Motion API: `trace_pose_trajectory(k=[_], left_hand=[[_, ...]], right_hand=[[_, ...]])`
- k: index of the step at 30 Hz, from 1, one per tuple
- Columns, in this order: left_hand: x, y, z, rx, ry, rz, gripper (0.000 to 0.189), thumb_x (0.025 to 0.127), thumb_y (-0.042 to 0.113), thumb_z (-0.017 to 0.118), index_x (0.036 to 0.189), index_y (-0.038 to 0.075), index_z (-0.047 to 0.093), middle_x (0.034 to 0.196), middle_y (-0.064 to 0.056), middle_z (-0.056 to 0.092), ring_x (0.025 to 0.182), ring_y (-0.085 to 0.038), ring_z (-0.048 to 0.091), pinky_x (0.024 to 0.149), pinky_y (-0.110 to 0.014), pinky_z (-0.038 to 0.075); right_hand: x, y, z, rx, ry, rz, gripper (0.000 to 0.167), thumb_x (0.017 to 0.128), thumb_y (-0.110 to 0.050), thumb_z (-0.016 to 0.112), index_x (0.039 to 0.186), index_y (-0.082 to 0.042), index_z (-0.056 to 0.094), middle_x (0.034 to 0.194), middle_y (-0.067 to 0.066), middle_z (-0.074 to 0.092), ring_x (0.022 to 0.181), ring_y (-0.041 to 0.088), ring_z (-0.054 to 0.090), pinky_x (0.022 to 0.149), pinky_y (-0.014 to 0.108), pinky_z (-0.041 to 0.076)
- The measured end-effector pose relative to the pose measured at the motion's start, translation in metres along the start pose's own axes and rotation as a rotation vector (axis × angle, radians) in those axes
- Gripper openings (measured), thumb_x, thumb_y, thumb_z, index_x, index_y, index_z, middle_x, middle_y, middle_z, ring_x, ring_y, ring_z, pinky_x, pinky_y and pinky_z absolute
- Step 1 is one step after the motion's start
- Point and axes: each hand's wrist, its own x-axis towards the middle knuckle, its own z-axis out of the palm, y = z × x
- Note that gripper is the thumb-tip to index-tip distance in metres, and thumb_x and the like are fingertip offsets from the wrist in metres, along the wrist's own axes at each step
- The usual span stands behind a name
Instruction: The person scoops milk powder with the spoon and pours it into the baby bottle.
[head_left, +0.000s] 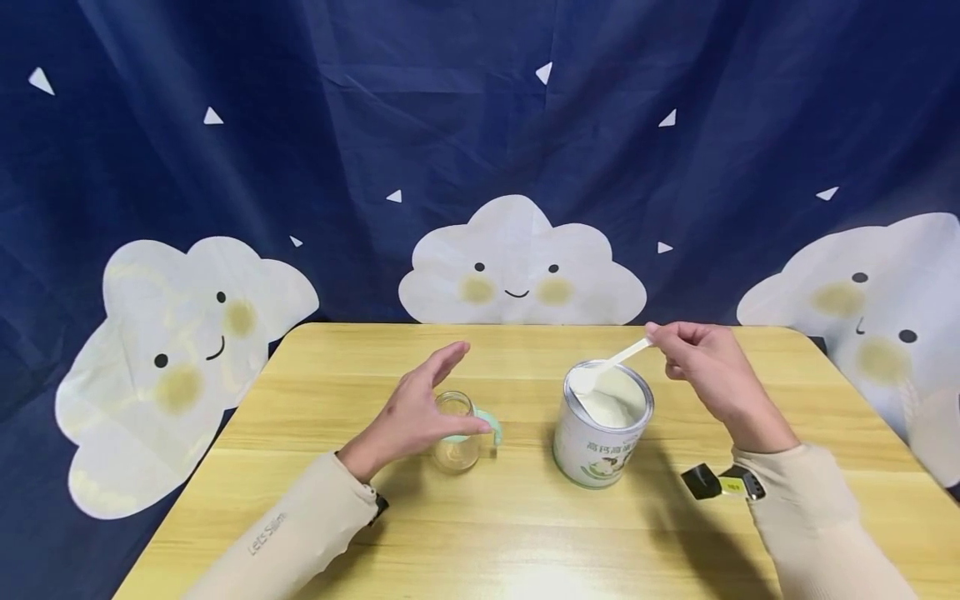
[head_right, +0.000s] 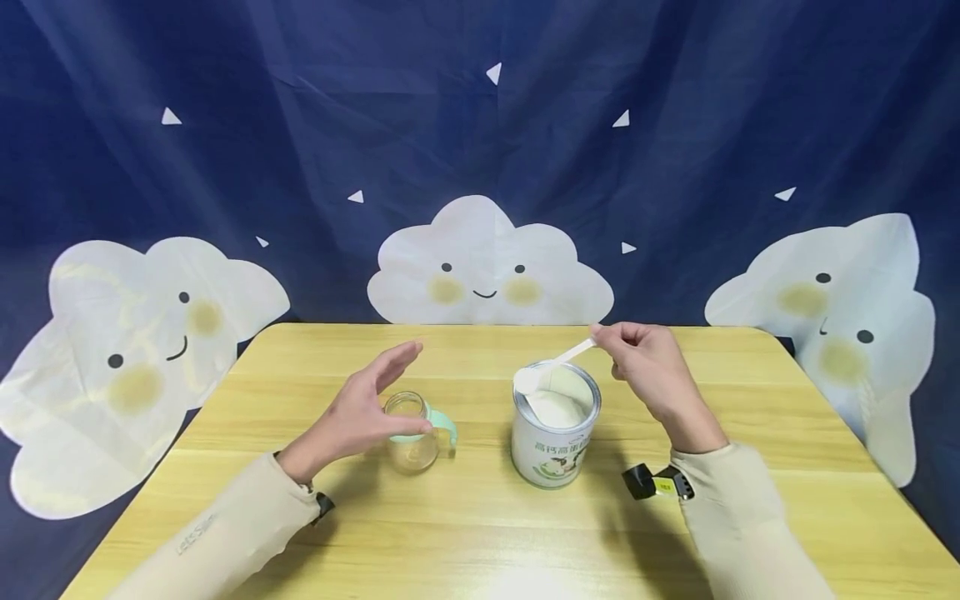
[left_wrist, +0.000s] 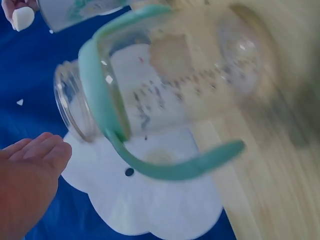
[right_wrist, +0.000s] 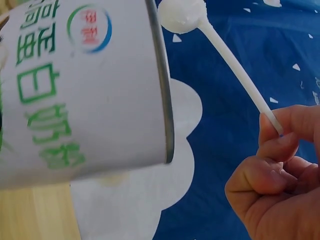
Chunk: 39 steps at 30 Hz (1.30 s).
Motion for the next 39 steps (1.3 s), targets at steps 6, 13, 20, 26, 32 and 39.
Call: trace_pose_trajectory(k=[6, 13, 20, 26, 32, 39], left_hand=[[-0.009, -0.016, -0.009, 0.028, -0.009, 0.016, 0.104, 0.068, 0.024, 0.095, 0.152, 0.005, 0.037, 0.154, -0.008, 0.042, 0.142, -0.024, 0.038, 0.116, -0.042, 0.032], [-0.017, -0.028, -0.017, 0.035, -0.041, 0.013, 0.105, 0.067, 0.027, 0.095, 0.151, 0.0, 0.037, 0.153, -0.012, 0.043, 0.142, -0.029, 0.037, 0.117, -0.043, 0.031], [-0.021, -0.037, -0.018, 0.028, -0.083, -0.002, 0.103, 0.069, 0.025, 0.094, 0.151, -0.001, 0.036, 0.154, -0.015, 0.042, 0.141, -0.034, 0.038, 0.116, -0.047, 0.032], [-0.023, -0.045, -0.017, 0.008, -0.095, -0.015, 0.101, 0.069, 0.021, 0.094, 0.15, 0.0, 0.037, 0.153, -0.017, 0.042, 0.141, -0.035, 0.038, 0.116, -0.047, 0.032], [-0.024, -0.05, -0.016, -0.018, -0.096, -0.024, 0.098, 0.069, 0.015, 0.093, 0.149, -0.002, 0.038, 0.151, -0.018, 0.044, 0.14, -0.035, 0.04, 0.116, -0.048, 0.032], [-0.024, -0.055, -0.014, -0.072, -0.103, -0.013, 0.091, 0.069, 0.009, 0.092, 0.145, -0.004, 0.042, 0.147, -0.021, 0.048, 0.136, -0.035, 0.045, 0.114, -0.05, 0.034]], right_hand=[[0.001, -0.006, 0.014, 0.053, -0.012, -0.003, 0.029, 0.1, -0.028, 0.062, 0.082, -0.007, 0.067, 0.061, -0.008, 0.043, 0.058, 0.008, 0.046, 0.061, 0.021, 0.044], [0.0, -0.013, 0.029, 0.089, -0.024, 0.017, 0.028, 0.1, -0.026, 0.062, 0.081, -0.005, 0.066, 0.062, -0.008, 0.04, 0.061, 0.008, 0.044, 0.059, 0.02, 0.046], [-0.001, -0.024, 0.046, 0.189, -0.053, 0.018, 0.028, 0.099, -0.02, 0.063, 0.074, -0.007, 0.063, 0.059, -0.009, 0.037, 0.052, 0.006, 0.036, 0.048, 0.02, 0.034], [0.0, -0.028, 0.059, 0.221, -0.069, 0.021, 0.032, 0.097, -0.017, 0.064, 0.068, -0.006, 0.058, 0.06, -0.006, 0.039, 0.054, 0.006, 0.035, 0.047, 0.019, 0.032], [0.002, -0.03, 0.069, 0.282, -0.106, 0.031, 0.031, 0.097, -0.013, 0.063, 0.068, -0.005, 0.058, 0.06, -0.004, 0.041, 0.052, 0.006, 0.033, 0.048, 0.018, 0.029], [0.002, -0.033, 0.083, 0.303, -0.126, 0.044, 0.031, 0.098, -0.017, 0.063, 0.071, -0.003, 0.059, 0.06, -0.003, 0.041, 0.052, 0.007, 0.032, 0.049, 0.019, 0.027]])
